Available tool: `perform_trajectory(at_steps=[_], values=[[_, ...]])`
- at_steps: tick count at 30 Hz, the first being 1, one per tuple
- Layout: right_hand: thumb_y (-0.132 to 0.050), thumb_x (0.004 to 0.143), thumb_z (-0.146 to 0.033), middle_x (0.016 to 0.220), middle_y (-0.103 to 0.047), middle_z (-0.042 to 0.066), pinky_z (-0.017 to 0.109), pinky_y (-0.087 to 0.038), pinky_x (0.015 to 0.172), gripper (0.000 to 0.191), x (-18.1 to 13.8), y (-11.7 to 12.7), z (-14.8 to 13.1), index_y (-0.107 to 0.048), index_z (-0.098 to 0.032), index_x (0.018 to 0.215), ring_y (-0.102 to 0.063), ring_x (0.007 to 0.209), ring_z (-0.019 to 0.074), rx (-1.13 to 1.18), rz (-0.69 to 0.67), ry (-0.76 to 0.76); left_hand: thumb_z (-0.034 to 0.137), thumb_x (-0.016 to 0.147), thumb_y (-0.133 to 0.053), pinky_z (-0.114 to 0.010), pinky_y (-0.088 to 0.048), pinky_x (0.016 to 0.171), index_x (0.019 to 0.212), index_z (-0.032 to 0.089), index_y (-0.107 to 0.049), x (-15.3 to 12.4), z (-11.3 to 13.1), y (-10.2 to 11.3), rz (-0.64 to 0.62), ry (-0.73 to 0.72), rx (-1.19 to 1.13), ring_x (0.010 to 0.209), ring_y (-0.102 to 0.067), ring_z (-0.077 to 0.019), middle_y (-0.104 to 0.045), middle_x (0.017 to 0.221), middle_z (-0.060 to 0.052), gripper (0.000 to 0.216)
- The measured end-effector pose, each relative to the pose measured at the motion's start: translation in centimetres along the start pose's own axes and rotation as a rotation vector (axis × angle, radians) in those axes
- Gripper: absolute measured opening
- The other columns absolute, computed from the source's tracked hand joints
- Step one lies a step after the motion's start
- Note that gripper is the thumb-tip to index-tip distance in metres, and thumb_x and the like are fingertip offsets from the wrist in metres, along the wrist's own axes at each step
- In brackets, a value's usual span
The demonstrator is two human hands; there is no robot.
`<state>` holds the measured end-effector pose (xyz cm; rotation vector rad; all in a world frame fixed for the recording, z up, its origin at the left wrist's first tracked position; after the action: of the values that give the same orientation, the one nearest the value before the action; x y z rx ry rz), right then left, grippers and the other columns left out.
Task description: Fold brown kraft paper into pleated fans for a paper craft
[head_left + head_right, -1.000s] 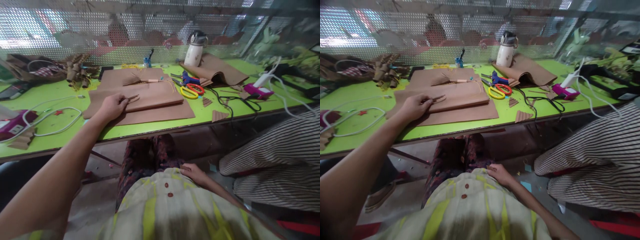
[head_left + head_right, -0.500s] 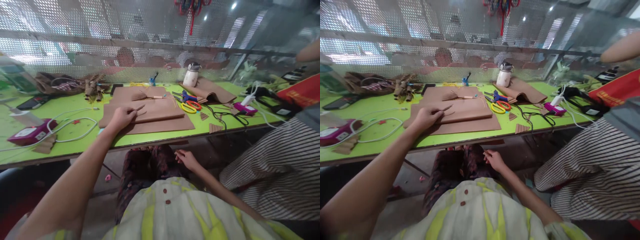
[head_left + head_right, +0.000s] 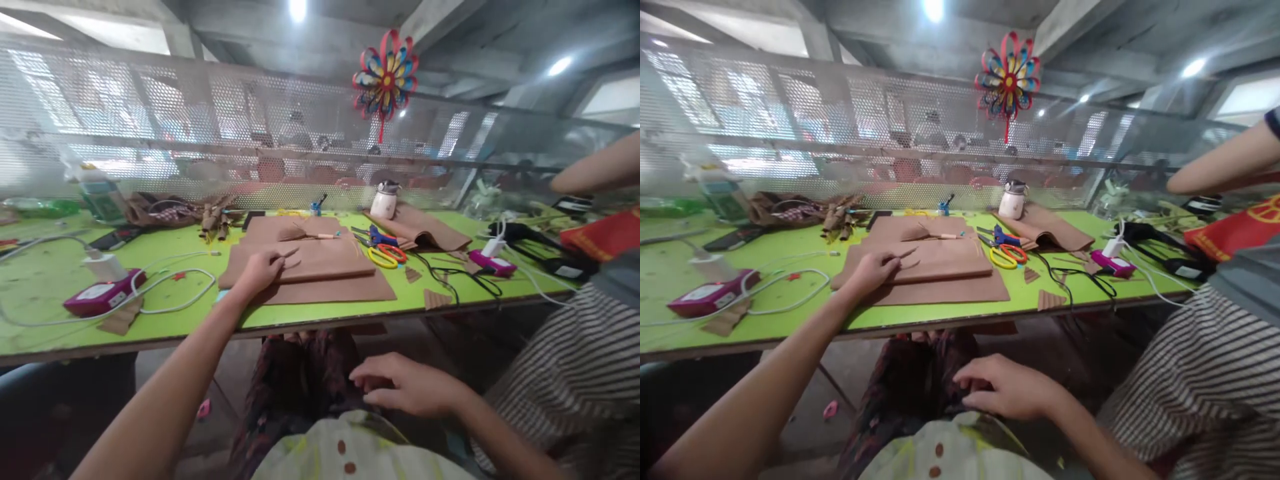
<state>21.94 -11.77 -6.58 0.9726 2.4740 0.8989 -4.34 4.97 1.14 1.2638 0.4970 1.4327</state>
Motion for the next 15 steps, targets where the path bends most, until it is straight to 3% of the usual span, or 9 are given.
perform_trajectory(at_steps=[2, 3, 6, 7, 10, 15], values=[[-0.053, 0.085, -0.031, 0.098, -0.069, 0.003, 0.027, -0.048, 0.081, 0.027, 1.2, 2.7, -4.1, -0.064, -0.025, 0.109, -0.063, 0.087, 0.0172, -0.025, 0.044, 0.141, 0.038, 0.081, -0.039, -0.028, -0.036, 0.059, 0.074, 0.016, -0.066, 0.0, -0.2, -0.3, -0.018, 0.004, 0.003, 0.063, -0.055, -0.0198, -0.066, 0.07, -0.008, 0.036], [-0.051, 0.087, -0.032, 0.099, -0.069, 0.003, 0.027, -0.047, 0.083, 0.024, 2.2, 4.7, -5.2, -0.066, -0.024, 0.104, -0.062, 0.09, 0.0174, -0.065, 0.149, 0.192, 0.038, 0.081, -0.039, -0.028, -0.036, 0.059, 0.073, 0.016, -0.066, 0.0, -0.3, -0.5, -0.03, 0.008, 0.004, 0.063, -0.055, -0.0197, -0.066, 0.069, -0.007, 0.036], [-0.046, 0.089, -0.029, 0.109, -0.064, 0.007, 0.032, -0.041, 0.092, 0.027, 6.4, 9.5, -4.9, -0.061, -0.018, 0.109, -0.056, 0.103, 0.0194, -0.368, 0.444, 0.187, 0.039, 0.081, -0.039, -0.029, -0.036, 0.059, 0.075, 0.016, -0.067, -0.1, -0.3, -0.7, -0.07, 0.02, 0.008, 0.064, -0.056, -0.0199, -0.066, 0.07, -0.007, 0.037], [-0.048, 0.088, -0.028, 0.114, -0.062, 0.008, 0.034, -0.039, 0.093, 0.029, 8.1, 10.3, -3.9, -0.059, -0.017, 0.113, -0.053, 0.108, 0.0207, -0.53, 0.456, 0.139, 0.039, 0.081, -0.038, -0.028, -0.036, 0.059, 0.076, 0.016, -0.067, -0.1, -0.3, -0.7, -0.083, 0.021, 0.01, 0.064, -0.056, -0.02, -0.067, 0.07, -0.007, 0.037], [-0.055, 0.084, -0.024, 0.113, -0.061, 0.013, 0.039, -0.035, 0.095, 0.03, 12.0, 11.3, -1.1, -0.06, -0.013, 0.111, -0.05, 0.108, 0.0241, -0.641, 0.434, 0.089, 0.04, 0.081, -0.039, -0.028, -0.036, 0.058, 0.075, 0.017, -0.066, -0.5, -0.1, -0.3, -0.121, 0.006, 0.025, 0.063, -0.056, -0.0199, -0.067, 0.069, -0.007, 0.037], [-0.055, 0.085, -0.029, 0.103, -0.063, 0.011, 0.035, -0.038, 0.087, 0.028, 13.6, 11.0, 0.2, -0.063, -0.015, 0.107, -0.05, 0.102, 0.0237, -0.761, 0.377, 0.035, 0.041, 0.081, -0.04, -0.029, -0.035, 0.057, 0.069, 0.02, -0.065, -1.1, -0.1, 0.8, -0.15, -0.035, 0.08, 0.062, -0.057, -0.0213, -0.067, 0.067, -0.007, 0.034]])
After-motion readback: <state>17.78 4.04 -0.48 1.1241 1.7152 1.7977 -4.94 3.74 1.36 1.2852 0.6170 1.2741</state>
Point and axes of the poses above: each hand's wrist, its own x-axis towards the middle knuckle, its own y-axis out of the back of the hand, z = x × y, the point moved 6 cm from there along x, towards the middle knuckle
